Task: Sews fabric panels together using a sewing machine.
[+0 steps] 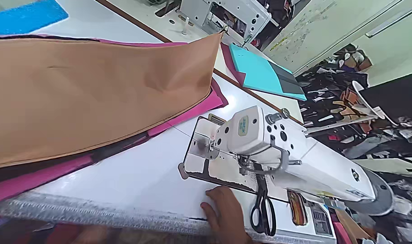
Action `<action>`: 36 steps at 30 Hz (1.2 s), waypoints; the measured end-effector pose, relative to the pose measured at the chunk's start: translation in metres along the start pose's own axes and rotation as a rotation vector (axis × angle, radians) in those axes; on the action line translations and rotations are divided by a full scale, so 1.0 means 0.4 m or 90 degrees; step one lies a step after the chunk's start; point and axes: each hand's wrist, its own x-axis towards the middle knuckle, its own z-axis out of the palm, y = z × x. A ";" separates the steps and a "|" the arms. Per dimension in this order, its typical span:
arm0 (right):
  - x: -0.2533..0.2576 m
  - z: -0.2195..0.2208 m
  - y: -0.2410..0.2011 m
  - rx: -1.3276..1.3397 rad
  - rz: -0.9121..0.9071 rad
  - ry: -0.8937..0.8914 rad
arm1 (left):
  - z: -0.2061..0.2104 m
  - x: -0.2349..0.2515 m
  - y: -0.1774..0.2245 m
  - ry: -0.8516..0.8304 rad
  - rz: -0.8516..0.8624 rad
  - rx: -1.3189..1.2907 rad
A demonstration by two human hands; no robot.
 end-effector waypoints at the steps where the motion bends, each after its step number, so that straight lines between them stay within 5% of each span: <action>1: -0.002 -0.033 0.012 -0.005 0.016 0.037 | -0.019 0.019 0.024 -0.142 -0.034 0.038; 5: -0.008 -0.254 0.127 -0.146 0.058 0.265 | -0.075 0.004 0.030 -0.295 0.156 0.111; 9: 0.013 -0.521 0.262 -0.308 0.098 0.423 | -0.109 -0.023 0.160 -0.238 0.465 0.143; 13: 0.077 -0.738 0.440 -0.359 0.338 0.351 | -0.063 0.145 0.383 0.022 0.481 0.169; 15: 0.108 -0.808 0.531 -0.344 0.486 0.212 | -0.043 0.228 0.441 0.028 0.449 0.226; 19: 0.109 -0.808 0.624 -0.325 0.685 -0.124 | -0.012 0.228 0.457 -0.017 0.479 0.297; 21: 0.049 -0.778 0.585 -0.310 0.689 -0.015 | 0.011 0.190 0.437 -0.027 0.501 0.281; 25: -0.162 -0.599 0.516 -0.179 0.588 0.490 | 0.060 0.167 0.409 0.086 0.526 0.219; 29: -0.280 -0.403 0.529 -0.093 0.649 0.573 | 0.070 0.169 0.406 0.090 0.503 0.189; 32: -0.223 -0.540 0.525 -0.214 0.471 0.654 | 0.076 0.177 0.398 0.126 0.515 0.163; 34: -0.145 -0.672 0.523 -0.232 0.454 0.550 | 0.076 0.173 0.389 0.131 0.520 0.165; 36: -0.055 -0.759 0.547 -0.224 0.565 0.346 | 0.075 0.172 0.391 0.142 0.527 0.155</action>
